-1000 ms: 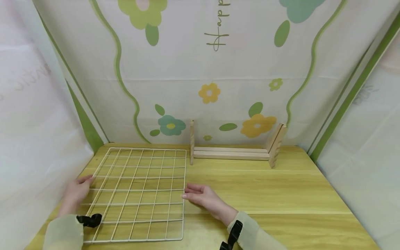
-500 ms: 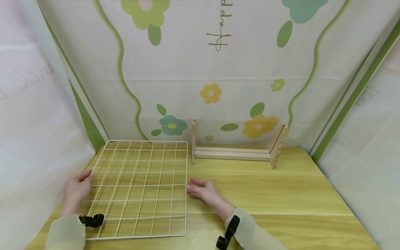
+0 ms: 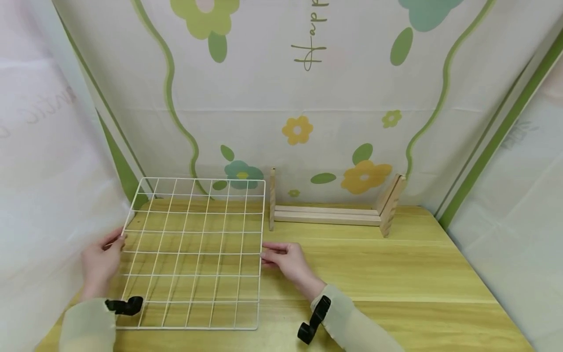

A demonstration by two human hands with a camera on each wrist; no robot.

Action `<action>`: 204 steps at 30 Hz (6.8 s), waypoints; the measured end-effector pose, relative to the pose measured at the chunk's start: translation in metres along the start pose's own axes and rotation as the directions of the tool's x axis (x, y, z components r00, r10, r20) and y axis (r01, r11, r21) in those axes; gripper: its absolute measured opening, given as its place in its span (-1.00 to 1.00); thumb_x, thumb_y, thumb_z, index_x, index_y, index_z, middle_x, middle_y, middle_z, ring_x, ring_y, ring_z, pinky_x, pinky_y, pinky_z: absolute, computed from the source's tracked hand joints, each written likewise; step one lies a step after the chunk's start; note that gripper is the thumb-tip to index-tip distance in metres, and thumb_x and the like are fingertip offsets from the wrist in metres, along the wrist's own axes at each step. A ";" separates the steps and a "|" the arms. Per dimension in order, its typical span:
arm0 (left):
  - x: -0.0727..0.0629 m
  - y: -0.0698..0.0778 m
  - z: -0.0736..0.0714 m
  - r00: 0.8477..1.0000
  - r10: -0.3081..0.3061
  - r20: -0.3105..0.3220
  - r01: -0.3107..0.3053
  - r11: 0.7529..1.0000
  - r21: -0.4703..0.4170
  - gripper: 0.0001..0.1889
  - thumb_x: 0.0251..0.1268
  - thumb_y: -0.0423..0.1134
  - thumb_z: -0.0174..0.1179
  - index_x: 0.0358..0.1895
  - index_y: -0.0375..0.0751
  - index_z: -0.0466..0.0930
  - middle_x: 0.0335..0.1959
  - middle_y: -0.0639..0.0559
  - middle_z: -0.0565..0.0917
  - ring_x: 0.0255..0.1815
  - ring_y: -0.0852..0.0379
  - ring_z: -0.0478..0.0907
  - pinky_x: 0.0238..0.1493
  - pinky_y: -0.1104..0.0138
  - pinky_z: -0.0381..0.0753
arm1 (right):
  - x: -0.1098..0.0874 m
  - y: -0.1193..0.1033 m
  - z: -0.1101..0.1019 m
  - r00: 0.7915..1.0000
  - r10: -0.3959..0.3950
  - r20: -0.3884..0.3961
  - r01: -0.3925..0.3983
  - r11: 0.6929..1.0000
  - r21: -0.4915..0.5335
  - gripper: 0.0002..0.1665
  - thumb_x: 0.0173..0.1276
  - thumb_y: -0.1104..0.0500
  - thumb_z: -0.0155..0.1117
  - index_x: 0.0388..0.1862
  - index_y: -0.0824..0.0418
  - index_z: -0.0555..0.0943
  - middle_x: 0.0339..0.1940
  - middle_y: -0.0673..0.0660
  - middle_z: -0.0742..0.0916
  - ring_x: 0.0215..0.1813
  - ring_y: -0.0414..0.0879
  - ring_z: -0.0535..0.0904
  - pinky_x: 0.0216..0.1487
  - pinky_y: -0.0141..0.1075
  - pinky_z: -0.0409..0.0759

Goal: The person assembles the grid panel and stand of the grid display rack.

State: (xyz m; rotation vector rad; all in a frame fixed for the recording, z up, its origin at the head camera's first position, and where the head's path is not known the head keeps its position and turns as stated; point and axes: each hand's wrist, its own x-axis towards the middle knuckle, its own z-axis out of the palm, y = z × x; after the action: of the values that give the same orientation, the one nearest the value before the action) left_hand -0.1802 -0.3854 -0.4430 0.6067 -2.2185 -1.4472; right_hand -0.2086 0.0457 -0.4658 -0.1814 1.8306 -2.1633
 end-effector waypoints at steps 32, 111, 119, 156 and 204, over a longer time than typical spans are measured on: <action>0.008 0.044 -0.034 0.990 0.081 -0.118 -0.100 0.981 -0.164 -0.61 0.38 -0.47 0.26 0.22 -0.13 0.68 -0.36 0.49 0.68 -0.42 0.53 0.65 -0.34 0.69 0.57 | 0.001 -0.037 0.023 0.981 -0.171 -0.086 0.169 0.985 -0.032 -0.66 0.32 0.44 0.41 0.08 0.44 0.68 -0.17 0.22 0.78 -0.12 -0.02 0.75 0.00 -0.17 0.73; -0.075 0.060 0.052 0.954 0.291 -0.074 -0.286 0.801 -0.526 -0.42 -0.05 -0.66 0.51 0.15 -0.43 0.65 -0.05 -0.16 0.76 -0.16 0.11 0.75 -0.10 0.45 0.69 | -0.020 -0.069 0.044 0.905 -0.425 -0.032 0.414 0.895 -0.167 -0.75 0.32 0.45 0.42 -0.03 0.48 0.71 -0.13 0.31 0.79 -0.13 -0.10 0.73 -0.08 -0.37 0.71; -0.068 0.065 0.054 0.955 0.293 -0.053 -0.286 0.855 -0.433 -0.50 0.03 -0.57 0.52 0.12 -0.34 0.70 -0.11 -0.11 0.79 -0.20 0.21 0.75 -0.18 0.50 0.69 | -0.019 -0.067 0.044 0.896 -0.442 -0.045 0.429 0.887 -0.169 -0.76 0.30 0.45 0.43 -0.05 0.45 0.73 -0.15 0.27 0.80 -0.16 -0.14 0.73 -0.08 -0.35 0.72; -0.047 0.067 0.037 0.921 0.350 0.173 -0.289 0.908 -0.303 -0.57 0.10 -0.41 0.55 0.08 -0.29 0.69 -0.17 0.05 0.79 -0.24 0.22 0.75 -0.25 0.45 0.73 | 0.000 -0.044 0.034 0.893 -0.447 -0.053 0.434 0.886 -0.163 -0.76 0.29 0.35 0.49 -0.05 0.33 0.77 -0.13 0.18 0.81 -0.11 -0.04 0.74 -0.10 -0.35 0.71; -0.053 0.076 0.034 0.916 0.384 -0.115 -0.385 0.761 -0.522 -0.51 0.01 -0.63 0.49 0.10 -0.49 0.67 -0.17 -0.13 0.79 -0.28 0.16 0.78 -0.24 0.38 0.72 | -0.016 -0.066 0.044 0.887 -0.455 -0.072 0.439 0.882 -0.173 -0.77 0.30 0.44 0.44 -0.07 0.42 0.75 -0.13 0.23 0.81 -0.15 -0.16 0.73 -0.12 -0.38 0.71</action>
State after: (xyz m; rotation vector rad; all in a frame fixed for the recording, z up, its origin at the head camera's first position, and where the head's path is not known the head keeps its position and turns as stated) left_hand -0.1655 -0.3026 -0.3915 -0.0443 -1.6675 -1.7164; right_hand -0.1904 0.0182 -0.3921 -0.5854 2.1964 -2.3620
